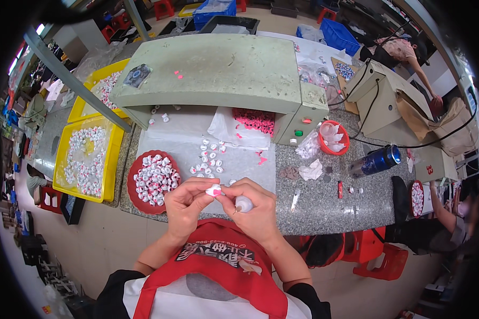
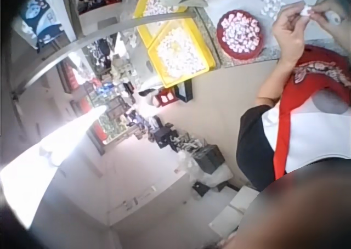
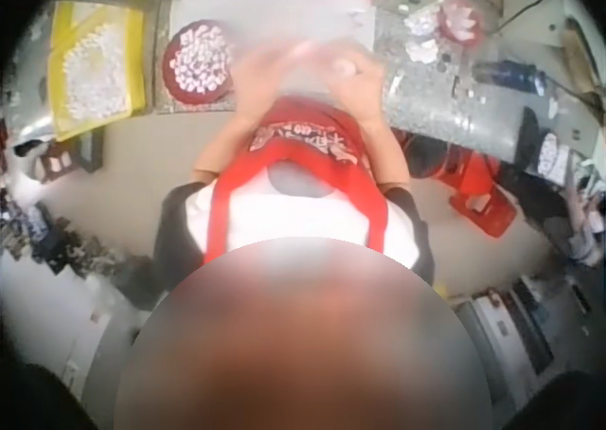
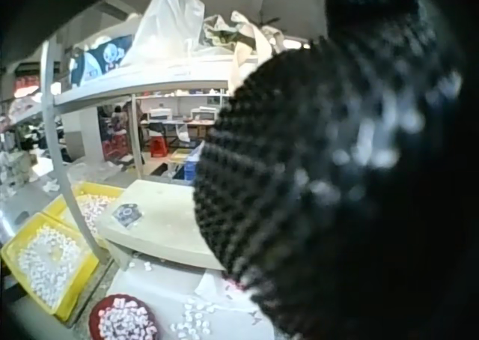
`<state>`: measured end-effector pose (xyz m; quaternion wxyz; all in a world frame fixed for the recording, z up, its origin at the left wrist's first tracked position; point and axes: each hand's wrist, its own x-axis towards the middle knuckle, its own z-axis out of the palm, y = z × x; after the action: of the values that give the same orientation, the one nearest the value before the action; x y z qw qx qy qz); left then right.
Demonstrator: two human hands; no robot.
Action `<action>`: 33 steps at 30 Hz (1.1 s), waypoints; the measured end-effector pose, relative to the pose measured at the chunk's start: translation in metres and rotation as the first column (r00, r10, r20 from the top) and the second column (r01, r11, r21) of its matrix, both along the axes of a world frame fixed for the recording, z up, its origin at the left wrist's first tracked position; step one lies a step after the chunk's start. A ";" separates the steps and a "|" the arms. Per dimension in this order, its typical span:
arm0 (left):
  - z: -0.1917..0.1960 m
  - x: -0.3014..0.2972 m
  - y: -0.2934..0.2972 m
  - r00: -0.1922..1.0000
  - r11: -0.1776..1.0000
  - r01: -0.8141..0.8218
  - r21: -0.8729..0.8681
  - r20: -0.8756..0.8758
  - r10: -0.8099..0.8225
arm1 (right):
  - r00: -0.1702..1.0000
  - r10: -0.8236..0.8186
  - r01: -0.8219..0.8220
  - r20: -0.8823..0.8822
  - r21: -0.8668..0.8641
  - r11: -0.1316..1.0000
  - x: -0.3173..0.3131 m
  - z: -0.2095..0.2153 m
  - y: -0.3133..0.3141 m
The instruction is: Applying small pink floral decals to white ceramic heart-shaped pieces at a studio workbench.
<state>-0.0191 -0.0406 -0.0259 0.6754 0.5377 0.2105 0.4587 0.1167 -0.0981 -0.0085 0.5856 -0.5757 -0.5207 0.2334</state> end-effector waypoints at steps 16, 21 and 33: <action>-0.003 -0.002 0.010 0.996 0.946 0.078 -0.315 0.074 -0.058 | 0.987 0.021 -0.039 -0.161 -0.108 0.993 0.000 -0.004 0.009; -0.011 0.003 0.011 1.000 0.976 0.013 -0.216 0.010 -0.011 | 0.987 0.019 -0.030 -0.159 -0.073 0.997 -0.002 -0.022 0.016; 0.006 -0.013 0.015 0.980 0.954 0.198 -0.226 0.062 -0.188 | 0.979 0.168 -0.164 -0.116 0.048 0.985 0.005 -0.012 0.007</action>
<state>-0.0320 -0.0260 -0.0199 0.7790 0.4642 0.1954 0.3735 0.1218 -0.0913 -0.0204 0.6051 -0.5039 -0.5354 0.3054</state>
